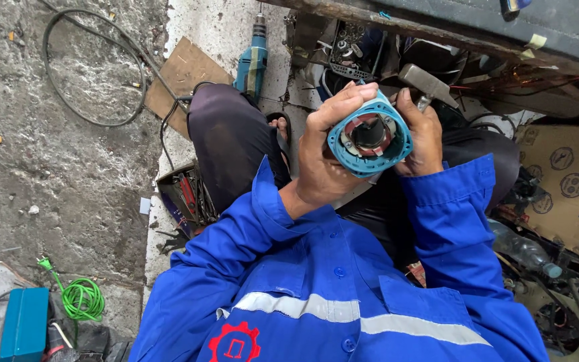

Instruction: Repair a handheld power tool by disassembling the housing and inspecting internal components

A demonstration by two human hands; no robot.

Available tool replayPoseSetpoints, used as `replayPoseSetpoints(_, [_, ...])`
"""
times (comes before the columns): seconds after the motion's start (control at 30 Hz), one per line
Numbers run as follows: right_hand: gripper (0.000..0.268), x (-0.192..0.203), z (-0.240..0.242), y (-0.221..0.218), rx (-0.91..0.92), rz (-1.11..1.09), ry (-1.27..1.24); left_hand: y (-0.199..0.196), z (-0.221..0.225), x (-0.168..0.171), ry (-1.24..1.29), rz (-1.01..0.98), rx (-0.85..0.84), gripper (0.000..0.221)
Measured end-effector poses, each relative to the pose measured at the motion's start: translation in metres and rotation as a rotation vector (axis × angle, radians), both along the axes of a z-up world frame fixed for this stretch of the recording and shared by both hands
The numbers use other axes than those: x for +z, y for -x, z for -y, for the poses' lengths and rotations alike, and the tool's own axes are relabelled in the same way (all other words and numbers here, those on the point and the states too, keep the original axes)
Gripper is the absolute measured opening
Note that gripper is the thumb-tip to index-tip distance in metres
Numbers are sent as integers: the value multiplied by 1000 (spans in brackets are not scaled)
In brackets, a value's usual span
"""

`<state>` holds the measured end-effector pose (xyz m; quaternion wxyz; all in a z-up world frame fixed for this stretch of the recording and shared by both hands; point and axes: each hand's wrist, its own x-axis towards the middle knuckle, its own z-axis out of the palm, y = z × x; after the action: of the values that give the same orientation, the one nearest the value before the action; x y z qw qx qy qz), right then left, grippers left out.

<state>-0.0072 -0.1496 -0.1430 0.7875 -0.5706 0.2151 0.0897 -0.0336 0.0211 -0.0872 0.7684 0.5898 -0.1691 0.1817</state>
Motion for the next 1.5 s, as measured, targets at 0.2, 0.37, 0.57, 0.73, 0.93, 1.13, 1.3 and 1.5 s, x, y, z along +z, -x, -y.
replayPoseSetpoints(0.2, [25,-1,-1,-1,-64,-21,-49,-2,-1,-4,-29,30,28,63])
replayPoseSetpoints(0.37, [26,3,-1,-1,-68,1,-47,-4,0,-6,56,61,-12,67])
replayPoseSetpoints(0.57, [22,-1,1,-2,-116,-49,-27,-4,0,-7,28,83,-17,66])
replayPoseSetpoints(0.73, [25,4,1,-2,-88,-46,57,-3,0,-6,11,80,-21,66])
replayPoseSetpoints(0.93, [30,3,4,-2,-58,-61,95,-4,2,-4,12,85,-24,63])
replayPoseSetpoints(1.13, [26,3,2,-2,-81,-65,63,-4,3,-8,0,53,-26,64])
replayPoseSetpoints(1.3, [32,2,1,-1,-53,-40,-21,-4,2,-4,-6,50,-13,60])
replayPoseSetpoints(1.5, [29,-12,-7,-2,-247,-3,-115,-27,4,19,-1,143,136,77])
